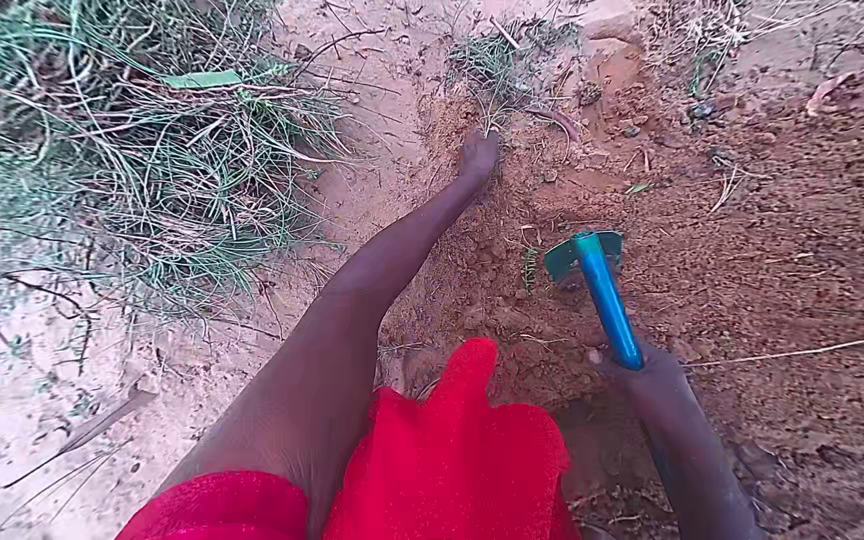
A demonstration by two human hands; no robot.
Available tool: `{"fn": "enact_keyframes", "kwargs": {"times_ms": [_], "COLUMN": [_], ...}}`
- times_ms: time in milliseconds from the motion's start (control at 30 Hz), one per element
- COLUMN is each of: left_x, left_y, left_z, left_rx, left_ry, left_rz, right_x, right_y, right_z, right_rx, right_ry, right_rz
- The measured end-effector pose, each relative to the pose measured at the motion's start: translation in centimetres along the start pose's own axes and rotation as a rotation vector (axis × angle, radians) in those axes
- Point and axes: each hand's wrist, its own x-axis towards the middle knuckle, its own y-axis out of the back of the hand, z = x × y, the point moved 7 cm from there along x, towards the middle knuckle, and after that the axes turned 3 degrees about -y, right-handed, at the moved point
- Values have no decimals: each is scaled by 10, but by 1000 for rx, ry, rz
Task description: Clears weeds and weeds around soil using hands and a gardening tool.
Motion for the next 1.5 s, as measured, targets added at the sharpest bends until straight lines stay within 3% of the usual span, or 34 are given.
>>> {"fn": "enact_keyframes", "kwargs": {"times_ms": [67, 133, 200, 333, 433, 600, 800, 967, 1100, 1167, 1267, 1400, 1500], "left_x": [-24, -30, -28, -15, 9, 7, 5, 1, -53, -48, 1, 34, 37], "left_y": [15, 28, 21, -24, -51, -56, -72, -70, -81, -76, -64, -75, -89], "left_z": [-27, -34, -20, 29, 38, 47, 42, 33, 36, 37, 42, 62, 73], "left_rx": [-34, -21, 32, 312, 514, 632, 815, 789, 625, 524, 496, 590, 604], "left_ry": [11, -105, -262, -481, -461, -371, -496, -693, -925, -836, -552, -353, -338], "left_rz": [29, 102, 80, -139, -207, -213, -228, -273, -343, -251, -138, -167, -175], "right_x": [-2, -1, -1, 1, 1, 0, 2, 0, 0, -1, -1, 0, -1], "right_y": [-1, -2, -2, -1, -1, 1, 0, -2, -4, -5, -5, -6, -7], "right_z": [2, -1, -2, -1, 2, 5, 5, 5, 5, 3, 2, 5, 4], "right_rx": [-3, -3, -1, 10, 5, -37, -38, -13, 20, 12, 3, 17, 18], "right_ry": [-9, -19, -36, -27, -3, 14, 2, 12, -1, -9, 1, 14, 22], "right_rz": [-9, -15, -16, -19, -13, -7, -7, -10, -22, -16, -4, -2, 5]}}
